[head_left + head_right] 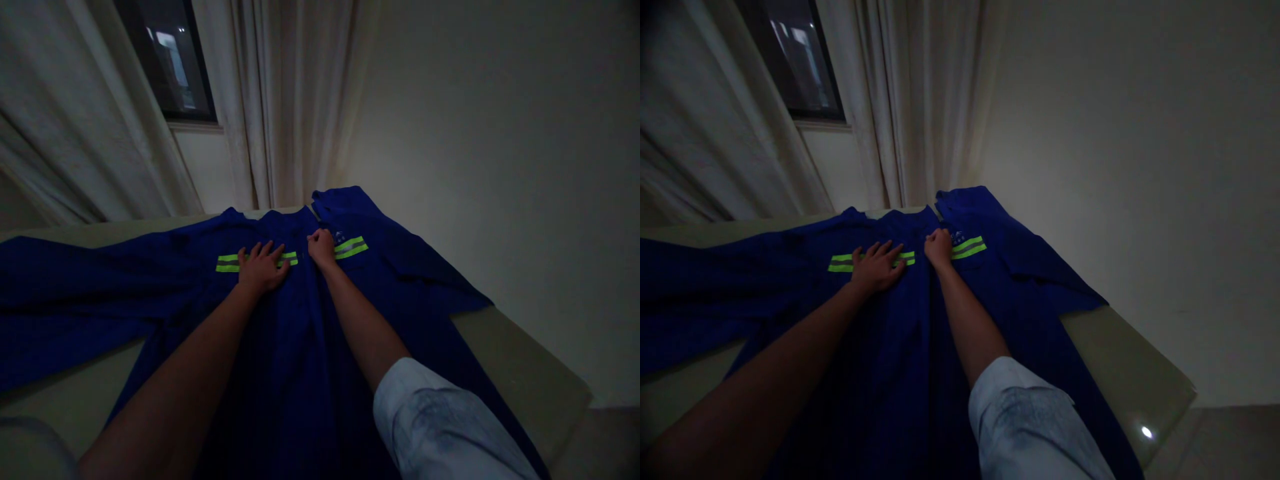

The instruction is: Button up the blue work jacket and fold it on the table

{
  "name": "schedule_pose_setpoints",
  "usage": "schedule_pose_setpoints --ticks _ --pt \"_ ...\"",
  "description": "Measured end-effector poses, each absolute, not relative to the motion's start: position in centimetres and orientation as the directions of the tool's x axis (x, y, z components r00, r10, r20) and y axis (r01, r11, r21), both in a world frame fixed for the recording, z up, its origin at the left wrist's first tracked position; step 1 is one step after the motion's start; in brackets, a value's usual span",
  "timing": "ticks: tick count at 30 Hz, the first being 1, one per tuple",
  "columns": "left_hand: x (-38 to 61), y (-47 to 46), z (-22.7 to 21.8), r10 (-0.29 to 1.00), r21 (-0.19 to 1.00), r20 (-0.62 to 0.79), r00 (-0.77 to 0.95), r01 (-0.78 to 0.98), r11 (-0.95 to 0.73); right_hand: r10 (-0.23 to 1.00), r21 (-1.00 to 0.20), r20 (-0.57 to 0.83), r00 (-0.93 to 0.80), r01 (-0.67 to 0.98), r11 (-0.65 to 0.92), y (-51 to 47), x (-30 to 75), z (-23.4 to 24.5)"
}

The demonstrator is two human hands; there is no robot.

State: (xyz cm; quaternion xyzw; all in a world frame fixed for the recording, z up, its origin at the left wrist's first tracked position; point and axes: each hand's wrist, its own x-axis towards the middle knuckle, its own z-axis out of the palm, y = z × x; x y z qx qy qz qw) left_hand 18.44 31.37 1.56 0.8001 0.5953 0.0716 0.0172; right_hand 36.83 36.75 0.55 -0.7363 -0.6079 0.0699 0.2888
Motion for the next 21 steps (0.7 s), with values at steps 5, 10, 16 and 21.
schedule_pose_setpoints --ticks 5,10,16,21 --pt "18.2 31.3 1.3 0.949 0.110 0.114 0.294 0.946 -0.306 0.928 -0.491 0.294 0.230 0.869 -0.060 36.1 37.6 1.1" --pt "18.0 31.3 1.1 0.947 0.125 0.121 0.296 0.942 -0.311 0.956 -0.358 0.274 -0.101 0.912 0.199 33.9 37.2 2.2" --pt "18.1 31.3 1.1 0.946 0.146 0.144 0.291 0.939 -0.311 0.962 -0.296 0.233 -0.144 0.932 0.212 31.9 38.6 2.6" --pt "18.1 31.3 1.2 0.947 0.154 0.134 0.292 0.938 -0.311 0.921 -0.298 0.379 -0.093 0.930 0.216 29.8 37.9 1.6"
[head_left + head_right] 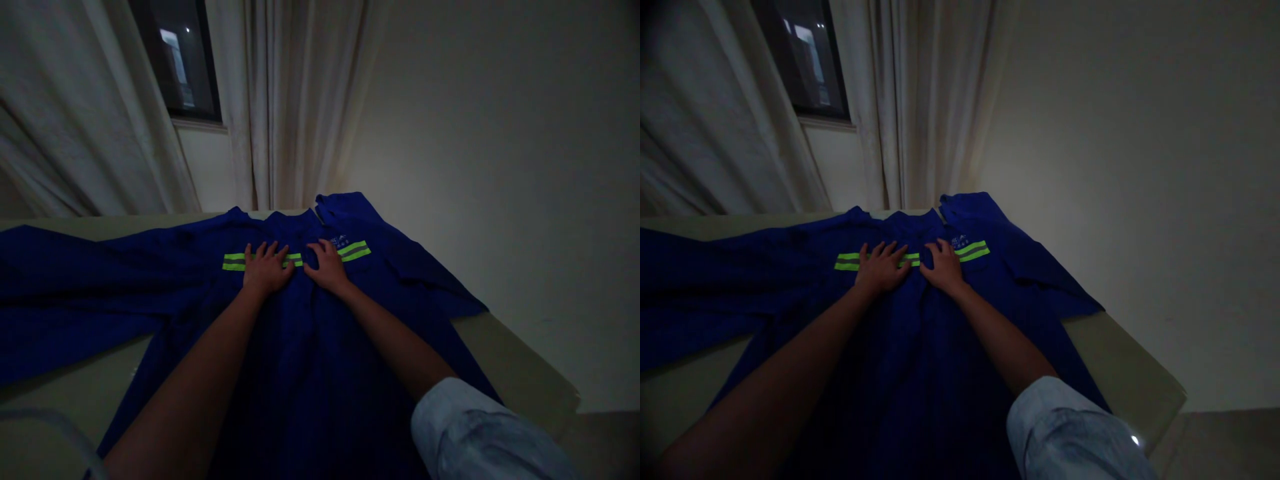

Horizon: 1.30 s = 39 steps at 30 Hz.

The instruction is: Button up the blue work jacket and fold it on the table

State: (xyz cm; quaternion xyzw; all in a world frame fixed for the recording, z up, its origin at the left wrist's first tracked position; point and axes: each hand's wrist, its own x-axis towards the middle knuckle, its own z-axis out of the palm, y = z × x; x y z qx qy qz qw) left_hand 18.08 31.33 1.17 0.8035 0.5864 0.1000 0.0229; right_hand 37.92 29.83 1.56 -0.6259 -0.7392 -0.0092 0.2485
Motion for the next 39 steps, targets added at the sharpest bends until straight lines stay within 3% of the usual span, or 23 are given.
schedule_pose_setpoints --ticks 2,5,8,11,39 --pt "18.1 31.4 1.1 0.946 0.152 0.136 0.293 0.938 -0.312 0.888 -0.247 0.433 -0.156 0.927 0.283 29.4 37.8 1.4" --pt "18.1 31.5 1.1 0.945 0.146 0.143 0.294 0.938 -0.314 0.900 -0.249 0.380 -0.213 0.914 0.321 29.6 38.0 1.4" --pt "18.1 31.5 1.0 0.947 0.133 0.142 0.288 0.943 -0.306 0.939 -0.321 0.295 -0.177 0.907 0.272 30.1 38.2 1.2" --pt "18.2 31.4 1.0 0.949 0.122 0.137 0.285 0.946 -0.302 0.944 -0.350 0.298 -0.140 0.904 0.245 30.3 38.2 1.1" --pt "18.2 31.5 0.9 0.945 0.117 0.160 0.284 0.945 -0.304 0.912 -0.343 0.360 -0.199 0.880 0.327 30.8 38.5 0.3"
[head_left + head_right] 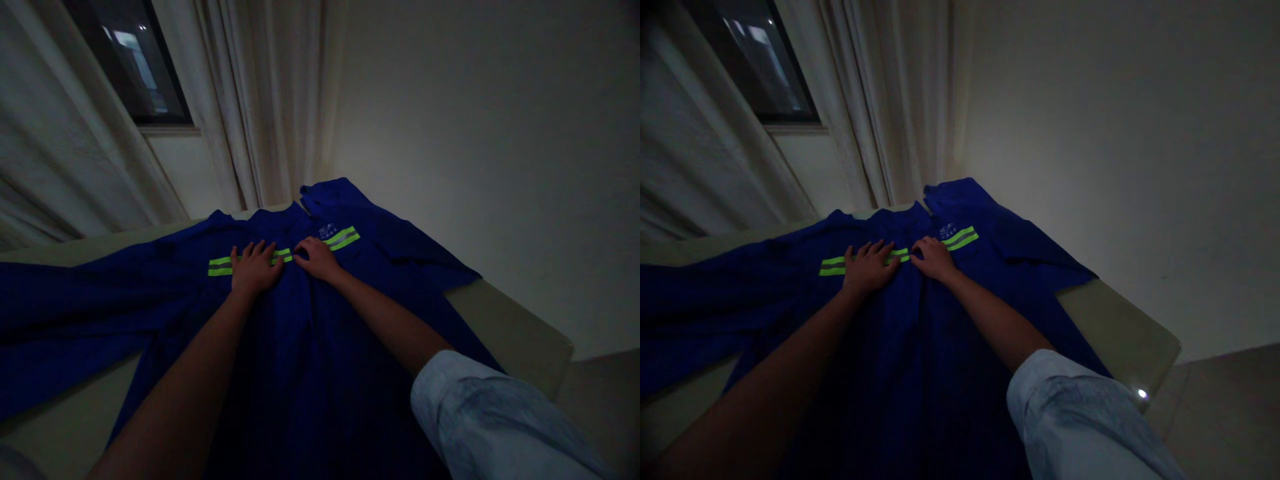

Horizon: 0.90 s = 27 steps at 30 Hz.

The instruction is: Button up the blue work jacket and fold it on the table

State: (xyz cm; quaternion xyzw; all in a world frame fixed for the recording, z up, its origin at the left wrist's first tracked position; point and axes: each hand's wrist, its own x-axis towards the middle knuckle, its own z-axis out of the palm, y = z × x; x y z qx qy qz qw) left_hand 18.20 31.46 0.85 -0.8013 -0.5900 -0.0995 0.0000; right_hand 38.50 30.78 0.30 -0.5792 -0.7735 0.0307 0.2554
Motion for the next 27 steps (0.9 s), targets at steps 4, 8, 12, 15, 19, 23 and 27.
schedule_pose_setpoints --ticks 4,8,12,15,19,23,27 --pt "18.2 31.5 0.9 0.945 0.115 0.159 0.285 0.945 -0.305 0.912 -0.348 0.362 -0.193 0.880 0.324 30.7 38.5 0.4" --pt "18.2 31.4 1.0 0.945 0.117 0.158 0.287 0.945 -0.307 0.914 -0.350 0.359 -0.188 0.881 0.318 30.8 38.5 0.4" --pt "18.2 31.3 1.0 0.944 0.124 0.162 0.287 0.943 -0.308 0.915 -0.359 0.357 -0.187 0.877 0.319 30.9 38.5 0.4" --pt "18.2 31.4 0.9 0.943 0.125 0.168 0.289 0.942 -0.311 0.918 -0.357 0.351 -0.183 0.880 0.312 30.9 38.6 0.4" --pt "18.2 31.5 0.9 0.940 0.118 0.175 0.294 0.941 -0.316 0.918 -0.324 0.352 -0.182 0.897 0.302 30.7 38.5 0.6" --pt "18.2 31.5 0.9 0.941 0.120 0.172 0.291 0.942 -0.313 0.913 -0.262 0.355 -0.200 0.916 0.303 30.3 38.2 0.8" --pt "18.3 31.4 0.9 0.943 0.128 0.173 0.284 0.943 -0.308 0.899 -0.163 0.367 -0.240 0.935 0.316 29.8 37.9 1.0"
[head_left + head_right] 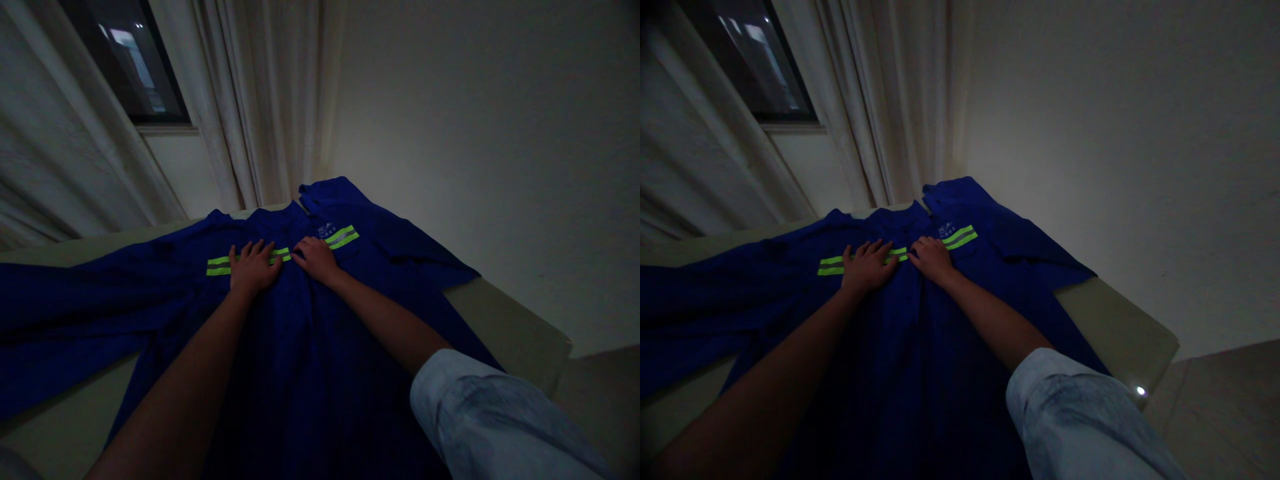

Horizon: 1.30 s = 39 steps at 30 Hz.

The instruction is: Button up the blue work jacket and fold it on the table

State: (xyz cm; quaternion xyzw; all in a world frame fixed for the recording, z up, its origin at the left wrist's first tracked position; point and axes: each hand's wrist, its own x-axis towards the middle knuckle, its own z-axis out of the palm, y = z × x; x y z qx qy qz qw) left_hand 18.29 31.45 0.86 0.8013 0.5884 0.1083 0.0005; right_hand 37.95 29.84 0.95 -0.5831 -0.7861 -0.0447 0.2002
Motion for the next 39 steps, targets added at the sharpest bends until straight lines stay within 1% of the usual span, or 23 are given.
schedule_pose_setpoints --ticks 2,4,9,11,12,13,15,17,19,29,39 --pt "18.3 31.4 0.9 0.943 0.130 0.177 0.283 0.943 -0.308 0.888 -0.120 0.380 -0.259 0.938 0.325 29.7 37.8 1.0" --pt "18.3 31.4 0.9 0.943 0.132 0.177 0.281 0.943 -0.305 0.886 -0.103 0.388 -0.254 0.943 0.316 29.7 37.8 1.1" --pt "18.3 31.4 0.9 0.942 0.131 0.179 0.284 0.942 -0.309 0.908 -0.129 0.368 -0.199 0.956 0.262 29.6 37.8 1.3" --pt "18.3 31.2 0.9 0.938 0.123 0.196 0.285 0.942 -0.312 0.908 -0.137 0.363 -0.211 0.951 0.276 29.7 37.8 1.3" --pt "18.3 31.1 0.9 0.930 0.113 0.227 0.291 0.940 -0.322 0.907 -0.144 0.356 -0.225 0.946 0.291 29.8 37.8 1.3" --pt "18.4 31.0 0.9 0.911 0.099 0.267 0.315 0.931 -0.351 0.907 -0.152 0.345 -0.241 0.940 0.307 29.9 37.8 1.2" --pt "18.4 30.9 0.9 0.844 0.062 0.312 0.437 0.877 -0.477 0.911 -0.168 0.323 -0.256 0.932 0.322 30.0 37.9 1.1" --pt "18.4 31.0 0.8 0.767 0.046 0.281 0.576 0.791 -0.611 0.915 -0.176 0.314 -0.252 0.932 0.317 30.2 37.9 1.0" --pt "18.3 31.4 0.7 0.733 0.054 0.221 0.643 0.742 -0.668 0.916 -0.176 0.314 -0.250 0.933 0.315 30.3 37.9 0.9" --pt "18.2 31.7 1.0 0.751 0.060 0.188 0.633 0.756 -0.652 0.905 -0.113 0.325 -0.276 0.938 0.327 30.5 38.0 0.8" --pt "18.3 31.5 1.1 0.755 0.055 0.186 0.628 0.761 -0.646 0.904 -0.115 0.330 -0.272 0.939 0.325 30.6 38.0 0.6"
